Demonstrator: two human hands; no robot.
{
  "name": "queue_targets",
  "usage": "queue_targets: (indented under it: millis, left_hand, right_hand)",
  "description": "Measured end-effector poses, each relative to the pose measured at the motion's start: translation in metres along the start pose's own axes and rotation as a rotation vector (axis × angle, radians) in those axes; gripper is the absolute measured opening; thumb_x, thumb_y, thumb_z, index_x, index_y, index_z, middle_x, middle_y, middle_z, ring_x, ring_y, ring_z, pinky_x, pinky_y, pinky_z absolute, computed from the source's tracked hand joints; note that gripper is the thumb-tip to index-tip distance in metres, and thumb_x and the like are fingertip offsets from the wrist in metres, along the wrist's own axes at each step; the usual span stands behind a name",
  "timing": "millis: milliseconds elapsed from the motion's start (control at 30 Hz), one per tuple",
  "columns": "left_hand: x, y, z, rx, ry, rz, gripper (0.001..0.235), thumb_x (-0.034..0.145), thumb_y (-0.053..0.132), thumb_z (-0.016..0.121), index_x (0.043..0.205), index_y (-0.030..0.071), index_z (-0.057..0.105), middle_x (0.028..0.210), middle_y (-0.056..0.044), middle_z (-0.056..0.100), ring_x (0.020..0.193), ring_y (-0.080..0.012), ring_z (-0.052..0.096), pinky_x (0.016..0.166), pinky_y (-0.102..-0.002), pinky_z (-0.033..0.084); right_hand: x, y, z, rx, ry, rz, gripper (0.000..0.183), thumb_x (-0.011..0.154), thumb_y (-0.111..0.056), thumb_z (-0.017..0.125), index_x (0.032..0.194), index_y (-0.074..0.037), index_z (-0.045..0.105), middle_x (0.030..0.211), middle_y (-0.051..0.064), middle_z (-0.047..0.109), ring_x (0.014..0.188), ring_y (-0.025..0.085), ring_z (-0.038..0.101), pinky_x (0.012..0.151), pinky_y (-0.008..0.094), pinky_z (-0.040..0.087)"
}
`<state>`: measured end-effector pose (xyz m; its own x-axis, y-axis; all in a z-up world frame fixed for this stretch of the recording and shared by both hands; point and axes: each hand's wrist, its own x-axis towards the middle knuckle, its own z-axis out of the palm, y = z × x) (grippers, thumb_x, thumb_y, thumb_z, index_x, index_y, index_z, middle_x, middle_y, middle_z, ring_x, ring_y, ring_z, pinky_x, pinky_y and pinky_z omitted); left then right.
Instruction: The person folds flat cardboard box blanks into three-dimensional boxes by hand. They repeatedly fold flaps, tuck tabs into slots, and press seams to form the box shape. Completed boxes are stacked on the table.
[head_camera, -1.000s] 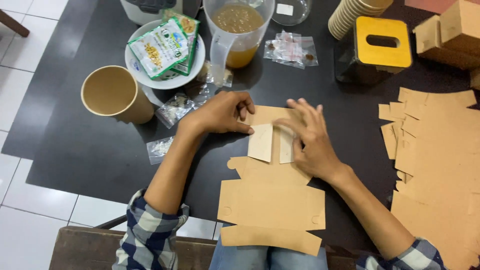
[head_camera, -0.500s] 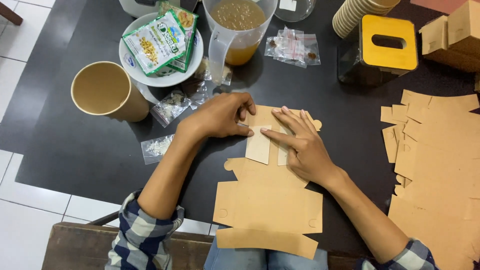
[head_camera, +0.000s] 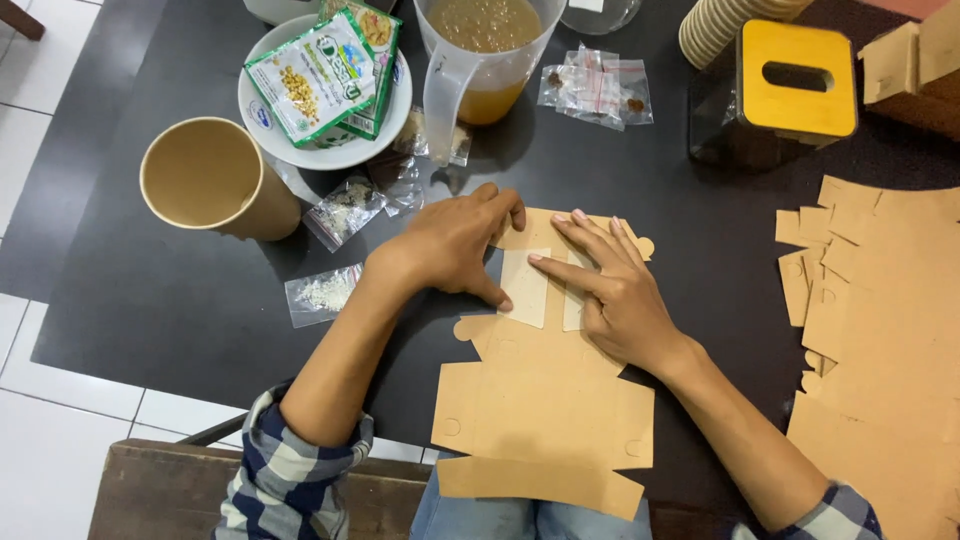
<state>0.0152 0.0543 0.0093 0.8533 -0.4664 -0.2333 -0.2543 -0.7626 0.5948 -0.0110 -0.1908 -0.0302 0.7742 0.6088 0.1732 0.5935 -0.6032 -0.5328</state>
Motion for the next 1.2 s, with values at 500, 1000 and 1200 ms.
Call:
queue_targets:
  millis: [500, 1000, 1200]
  left_hand:
    - [0.01, -0.021, -0.001, -0.246, 0.042, 0.0, 0.043, 0.07, 0.018, 0.089, 0.105, 0.008, 0.067, 0.083, -0.009, 0.069, 0.076, -0.0329, 0.071, 0.071, -0.047, 0.053]
    - [0.002, -0.006, -0.004, -0.118, 0.04, 0.01, 0.067, 0.051, 0.024, 0.101, 0.105, 0.008, 0.066, 0.09, -0.009, 0.066, 0.084, -0.0353, 0.07, 0.075, -0.049, 0.055]
    - [-0.004, 0.004, -0.004, -0.013, -0.022, -0.01, 0.089, 0.042, 0.036, 0.104, 0.115, 0.011, 0.058, 0.095, -0.008, 0.058, 0.087, -0.0388, 0.068, 0.078, -0.051, 0.053]
  right_hand:
    - [-0.001, 0.001, -0.001, 0.021, 0.005, -0.02, 0.07, 0.079, 0.013, 0.036, 0.125, -0.026, 0.073, 0.15, 0.01, 0.053, 0.149, 0.033, 0.037, 0.123, 0.054, 0.015]
    - [0.0, -0.003, -0.004, 0.01, 0.004, -0.025, 0.069, 0.079, 0.013, 0.037, 0.124, -0.024, 0.073, 0.149, 0.011, 0.053, 0.148, 0.033, 0.038, 0.123, 0.055, 0.016]
    - [-0.002, 0.003, 0.0, 0.035, 0.053, -0.052, 0.069, 0.077, 0.014, 0.037, 0.122, -0.023, 0.074, 0.148, 0.011, 0.054, 0.147, 0.035, 0.039, 0.122, 0.056, 0.017]
